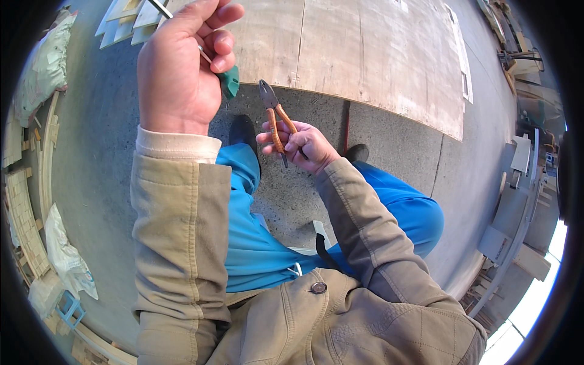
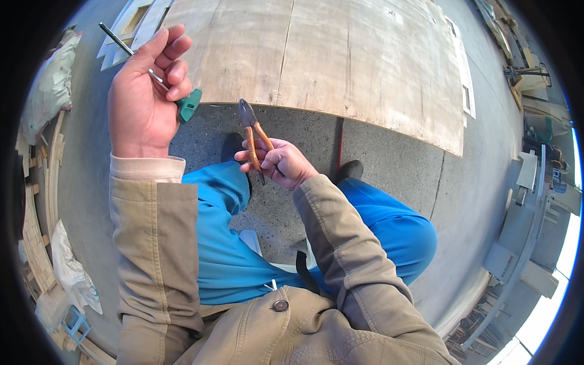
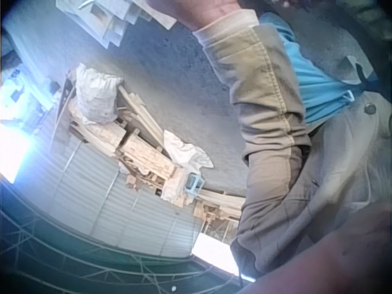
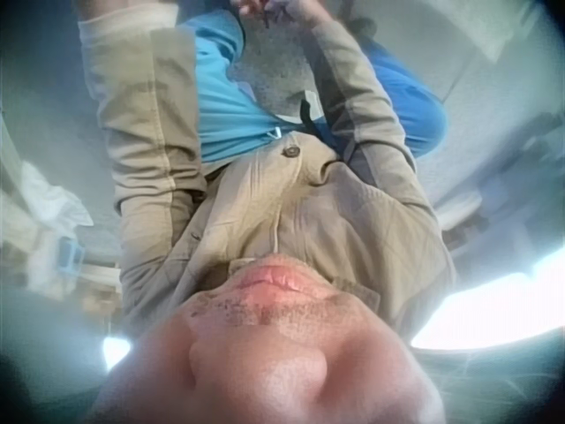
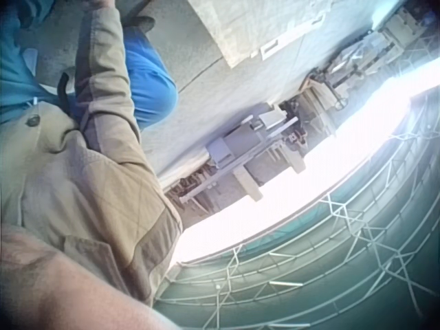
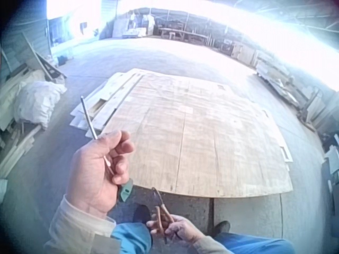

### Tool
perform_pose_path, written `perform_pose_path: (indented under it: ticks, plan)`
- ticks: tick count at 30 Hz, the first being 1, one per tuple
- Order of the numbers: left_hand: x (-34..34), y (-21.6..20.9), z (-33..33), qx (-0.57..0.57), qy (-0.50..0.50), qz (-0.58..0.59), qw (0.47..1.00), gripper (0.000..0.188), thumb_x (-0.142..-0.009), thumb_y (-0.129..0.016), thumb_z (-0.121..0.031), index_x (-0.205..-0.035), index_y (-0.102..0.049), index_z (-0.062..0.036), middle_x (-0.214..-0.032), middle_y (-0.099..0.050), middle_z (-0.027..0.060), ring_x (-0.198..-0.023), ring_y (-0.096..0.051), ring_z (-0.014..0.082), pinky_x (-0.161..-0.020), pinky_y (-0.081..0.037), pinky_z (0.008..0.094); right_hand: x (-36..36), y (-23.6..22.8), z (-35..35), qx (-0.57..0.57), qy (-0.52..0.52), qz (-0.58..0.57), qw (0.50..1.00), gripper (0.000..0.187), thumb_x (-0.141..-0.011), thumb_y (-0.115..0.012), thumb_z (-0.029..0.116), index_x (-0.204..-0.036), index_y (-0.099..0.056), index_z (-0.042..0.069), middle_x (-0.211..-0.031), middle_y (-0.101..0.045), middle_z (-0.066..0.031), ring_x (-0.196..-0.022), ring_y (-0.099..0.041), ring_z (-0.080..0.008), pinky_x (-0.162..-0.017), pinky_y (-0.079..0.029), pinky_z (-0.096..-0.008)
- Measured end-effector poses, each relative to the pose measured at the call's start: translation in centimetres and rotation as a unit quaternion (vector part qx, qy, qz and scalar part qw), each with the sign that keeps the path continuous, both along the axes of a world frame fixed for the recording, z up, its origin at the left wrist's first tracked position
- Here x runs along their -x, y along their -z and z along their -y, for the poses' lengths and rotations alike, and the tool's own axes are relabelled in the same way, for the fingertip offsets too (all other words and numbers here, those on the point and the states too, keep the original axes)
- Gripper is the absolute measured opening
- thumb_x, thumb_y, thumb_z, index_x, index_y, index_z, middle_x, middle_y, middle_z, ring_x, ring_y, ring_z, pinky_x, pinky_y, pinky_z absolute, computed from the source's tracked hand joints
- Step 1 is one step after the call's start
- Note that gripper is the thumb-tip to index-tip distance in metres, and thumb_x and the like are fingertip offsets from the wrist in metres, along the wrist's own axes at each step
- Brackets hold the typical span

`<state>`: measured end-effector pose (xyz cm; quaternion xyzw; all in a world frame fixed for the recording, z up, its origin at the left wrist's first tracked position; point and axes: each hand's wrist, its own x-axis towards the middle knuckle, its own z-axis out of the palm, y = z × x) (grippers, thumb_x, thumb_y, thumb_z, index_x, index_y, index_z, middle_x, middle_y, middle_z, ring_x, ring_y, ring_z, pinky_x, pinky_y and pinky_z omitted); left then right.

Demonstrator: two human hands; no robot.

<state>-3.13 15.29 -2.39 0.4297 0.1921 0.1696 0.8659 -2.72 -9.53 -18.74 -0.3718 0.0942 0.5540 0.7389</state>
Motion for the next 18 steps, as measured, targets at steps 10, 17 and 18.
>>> perform_pose_path:
  ticks: [10,17,18]
  plan:
    - [-0.1,0.0,0.1,0.013,0.01,-0.005,1.0,0.031,-0.1,-0.071,-0.022,-0.118,-0.071,0.0036,-0.103,-0.073,0.0107,-0.066,-0.05,0.0103,-0.053,-0.035,0.0252,0.0,1.1,0.4,-0.053,-0.002,-0.042,0.998,0.076,-0.061,-0.047,-0.013,-0.137,-0.052,-0.009,-0.124,-0.069,-0.0296,-0.098,-0.076,-0.0338,-0.057,-0.061,-0.03]
    - [-0.1,0.2,0.2,0.003,0.016,-0.002,1.0,0.032,-0.101,-0.071,-0.022,-0.119,-0.071,0.0034,-0.103,-0.073,0.0102,-0.067,-0.05,0.0102,-0.053,-0.035,0.025,0.0,2.0,0.3,-0.099,0.005,-0.059,0.993,0.078,-0.061,-0.049,-0.013,-0.139,-0.05,-0.011,-0.123,-0.069,-0.0306,-0.101,-0.076,-0.0356,-0.059,-0.064,-0.0315]
    - [-0.1,0.2,0.2,0.003,0.017,-0.002,1.0,0.032,-0.101,-0.071,-0.022,-0.119,-0.071,0.0033,-0.103,-0.073,0.0101,-0.067,-0.05,0.0102,-0.053,-0.035,0.025,0.0,2.0,0.3,-0.104,0.007,-0.059,0.993,0.078,-0.061,-0.049,-0.013,-0.14,-0.05,-0.011,-0.123,-0.069,-0.0308,-0.101,-0.076,-0.0357,-0.058,-0.064,-0.0313]
